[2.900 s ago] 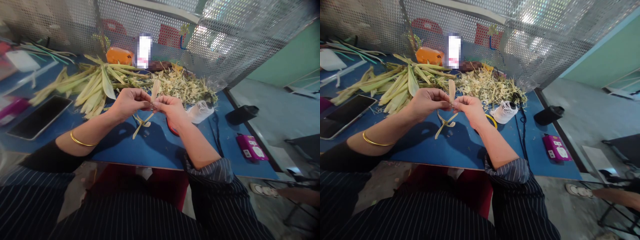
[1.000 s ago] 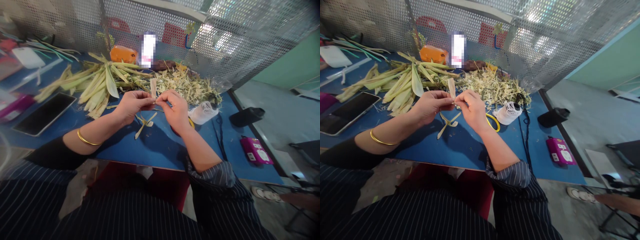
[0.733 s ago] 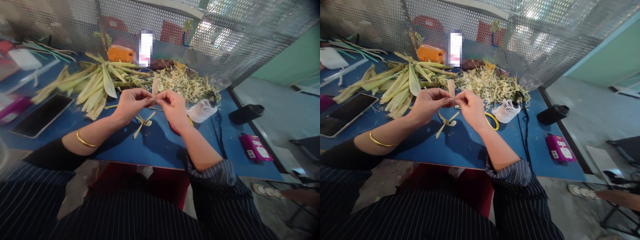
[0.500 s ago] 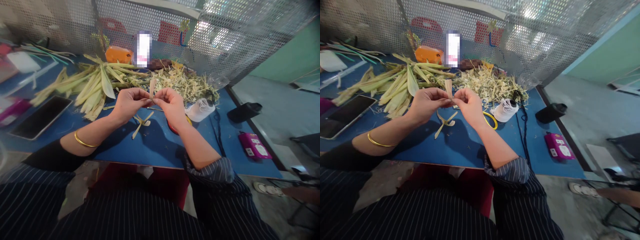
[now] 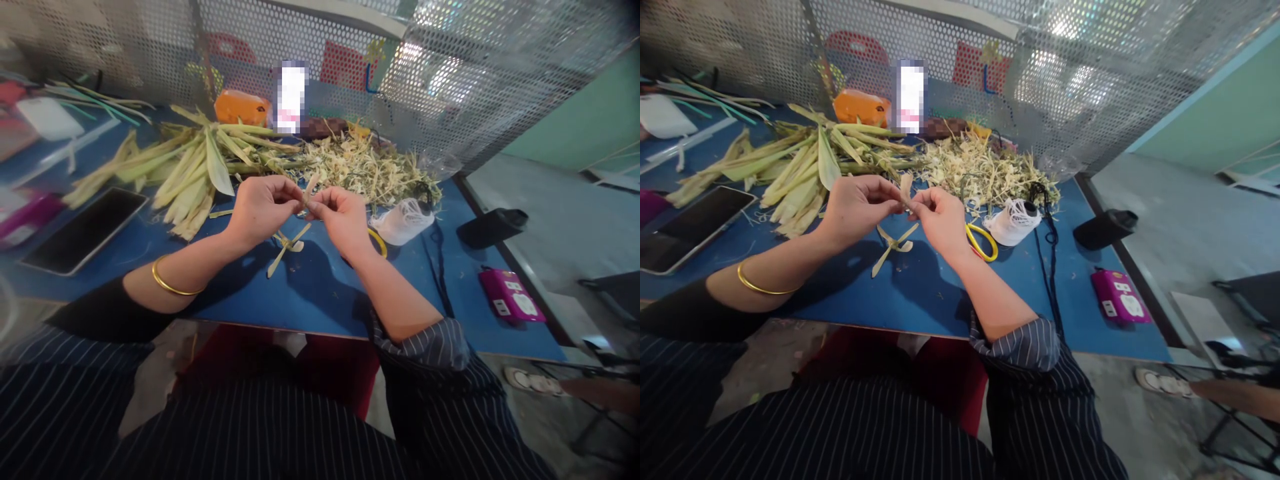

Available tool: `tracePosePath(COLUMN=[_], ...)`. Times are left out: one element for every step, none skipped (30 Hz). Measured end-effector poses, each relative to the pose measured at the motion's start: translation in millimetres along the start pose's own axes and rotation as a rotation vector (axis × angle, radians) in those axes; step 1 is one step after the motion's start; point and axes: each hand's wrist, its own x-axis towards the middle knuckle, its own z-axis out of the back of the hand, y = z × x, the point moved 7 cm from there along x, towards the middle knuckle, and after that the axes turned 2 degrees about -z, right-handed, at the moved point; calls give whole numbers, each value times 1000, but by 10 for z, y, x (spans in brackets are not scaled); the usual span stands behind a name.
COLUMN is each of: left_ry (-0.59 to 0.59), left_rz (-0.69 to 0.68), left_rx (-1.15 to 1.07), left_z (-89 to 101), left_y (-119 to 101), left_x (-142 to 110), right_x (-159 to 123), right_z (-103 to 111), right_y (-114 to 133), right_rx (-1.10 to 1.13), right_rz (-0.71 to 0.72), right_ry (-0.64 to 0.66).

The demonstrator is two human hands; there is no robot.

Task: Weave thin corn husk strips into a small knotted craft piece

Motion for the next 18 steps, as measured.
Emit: tracePosePath(left_ry=[-2, -2, 1, 6, 12, 15, 20, 23, 30, 37, 45, 53, 59, 63, 69, 73, 79, 82], left_rz=[13, 36, 66, 98, 130, 161, 191, 220, 248, 274, 298, 318, 335, 348, 360, 369, 376, 382], left_rx=[-19, -52, -92, -135, -177, -217, -254, -288, -318, -344, -365, -381, -392, -401, -406, -411, -415, -419], left_z=[-2, -6, -12, -19, -25, -29, -35, -40, -48, -58, -68, -78, -87, -92, -98, -102, -105, -106], left_y=[20, 45, 70, 93, 112, 128, 141, 152, 162, 170, 178, 185, 192, 200, 207, 214, 220, 224], left_x=[2, 6, 11, 17, 22, 27, 29, 29, 26, 21, 15, 8, 1, -4, -9, -12, -13, -14], right_x=[-8, -13, -17, -19, -22, -27, -36, -49, -63, -78, -94, -112, -127, -139, -146, -148, -146, -142], right_z=[6, 12, 18, 26, 34, 44, 52, 55, 55, 49, 40, 31, 23, 17, 14, 15, 17, 19], right_y=[13, 32, 59, 95, 137, 184, 230, 271, 303, 327, 345, 360, 370, 375, 377, 374, 371, 367], right_rx=[-50, -98, -141, -177, -207, -233, -259, -288, -319, -351, -382, -406, -423, -432, -434, -432, -427, -420], right_rz=[16, 37, 67, 109, 163, 227, 295, 361, 418, 465, 508, 546, 578, 600, 611, 611, 604, 592], right_ry=[-18, -29, -35, -38, -40, -44, -48, -50, -50, -47, -44, -43, -45, -48, -54, -59, -63, -62])
